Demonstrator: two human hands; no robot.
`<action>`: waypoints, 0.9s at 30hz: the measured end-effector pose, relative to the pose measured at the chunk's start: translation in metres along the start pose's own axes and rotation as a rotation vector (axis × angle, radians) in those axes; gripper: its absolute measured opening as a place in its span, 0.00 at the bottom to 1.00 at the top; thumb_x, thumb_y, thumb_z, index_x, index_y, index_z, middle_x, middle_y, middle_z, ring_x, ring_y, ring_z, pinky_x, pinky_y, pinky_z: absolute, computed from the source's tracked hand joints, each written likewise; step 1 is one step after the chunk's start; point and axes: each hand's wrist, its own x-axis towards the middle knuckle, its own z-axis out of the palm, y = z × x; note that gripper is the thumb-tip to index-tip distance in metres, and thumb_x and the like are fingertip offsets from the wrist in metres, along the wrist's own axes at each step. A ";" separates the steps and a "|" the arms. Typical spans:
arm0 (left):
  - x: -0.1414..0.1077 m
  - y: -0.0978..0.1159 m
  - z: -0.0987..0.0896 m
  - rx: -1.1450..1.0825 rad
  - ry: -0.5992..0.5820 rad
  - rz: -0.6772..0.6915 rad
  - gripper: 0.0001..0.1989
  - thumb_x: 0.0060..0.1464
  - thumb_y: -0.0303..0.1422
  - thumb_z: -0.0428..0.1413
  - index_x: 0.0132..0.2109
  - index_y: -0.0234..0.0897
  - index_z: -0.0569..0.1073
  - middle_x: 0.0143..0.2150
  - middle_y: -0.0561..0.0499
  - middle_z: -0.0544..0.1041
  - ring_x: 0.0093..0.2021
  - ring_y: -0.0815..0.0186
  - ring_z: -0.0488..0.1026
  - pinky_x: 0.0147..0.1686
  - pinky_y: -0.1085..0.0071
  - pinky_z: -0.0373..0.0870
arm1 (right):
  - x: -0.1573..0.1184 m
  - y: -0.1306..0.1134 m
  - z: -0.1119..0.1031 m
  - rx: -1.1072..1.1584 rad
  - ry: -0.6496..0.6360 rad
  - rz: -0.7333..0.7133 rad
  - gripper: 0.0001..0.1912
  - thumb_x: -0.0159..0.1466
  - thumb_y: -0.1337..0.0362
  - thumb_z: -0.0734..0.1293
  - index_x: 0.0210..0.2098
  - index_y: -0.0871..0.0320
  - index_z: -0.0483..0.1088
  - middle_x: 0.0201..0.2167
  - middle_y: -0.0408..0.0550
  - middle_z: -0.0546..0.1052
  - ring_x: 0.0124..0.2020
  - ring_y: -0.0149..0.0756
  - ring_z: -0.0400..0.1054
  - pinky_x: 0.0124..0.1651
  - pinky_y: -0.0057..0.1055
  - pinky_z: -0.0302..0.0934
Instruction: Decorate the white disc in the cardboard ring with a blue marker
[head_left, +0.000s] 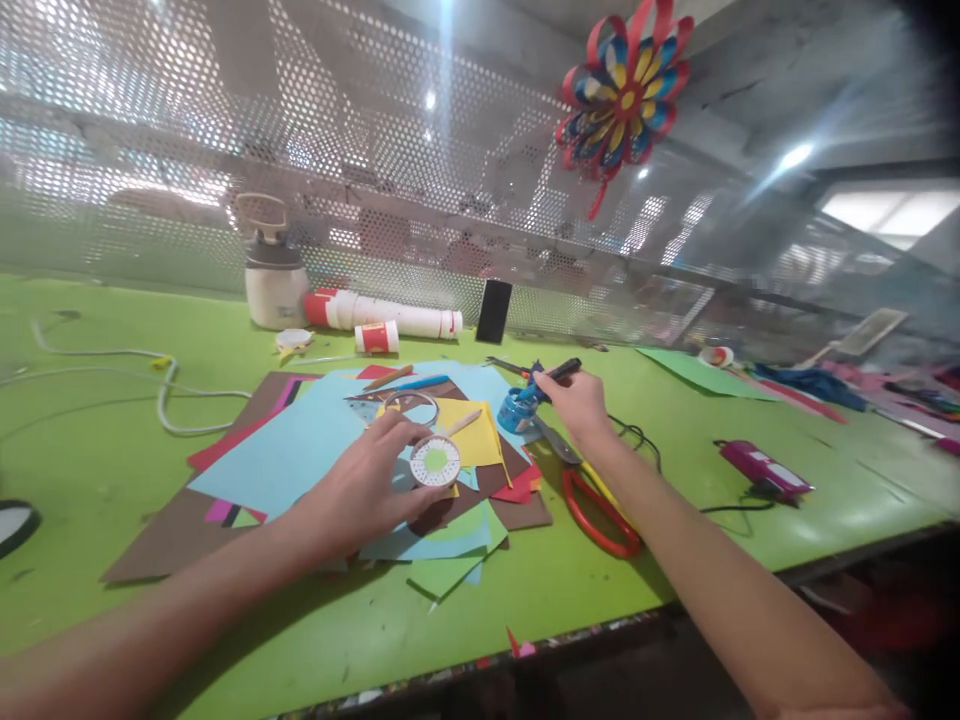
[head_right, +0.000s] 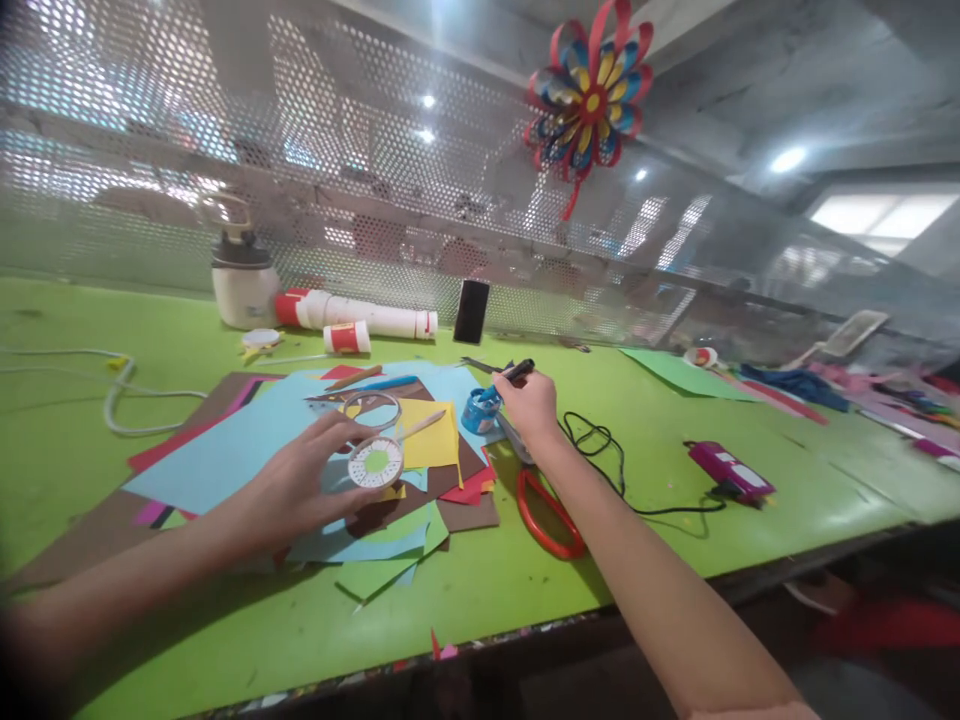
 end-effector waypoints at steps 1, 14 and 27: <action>0.000 0.000 0.000 -0.006 -0.001 0.000 0.21 0.54 0.44 0.59 0.50 0.38 0.71 0.50 0.42 0.72 0.52 0.51 0.72 0.51 0.52 0.72 | 0.002 0.003 0.002 -0.011 -0.018 0.010 0.17 0.68 0.59 0.67 0.53 0.60 0.69 0.51 0.51 0.74 0.47 0.41 0.72 0.48 0.43 0.70; 0.005 -0.003 -0.006 -0.127 -0.053 -0.033 0.22 0.56 0.40 0.57 0.55 0.35 0.71 0.50 0.42 0.72 0.48 0.58 0.73 0.48 0.58 0.76 | 0.000 0.002 -0.009 0.030 -0.028 0.080 0.13 0.67 0.59 0.67 0.46 0.62 0.71 0.43 0.48 0.76 0.39 0.35 0.73 0.42 0.37 0.71; 0.000 -0.007 -0.006 -0.025 0.056 0.083 0.22 0.58 0.35 0.58 0.58 0.35 0.69 0.54 0.38 0.70 0.54 0.52 0.71 0.52 0.50 0.74 | -0.094 -0.056 -0.024 0.176 -0.049 -0.399 0.08 0.64 0.57 0.68 0.36 0.54 0.76 0.31 0.46 0.77 0.33 0.36 0.70 0.40 0.36 0.66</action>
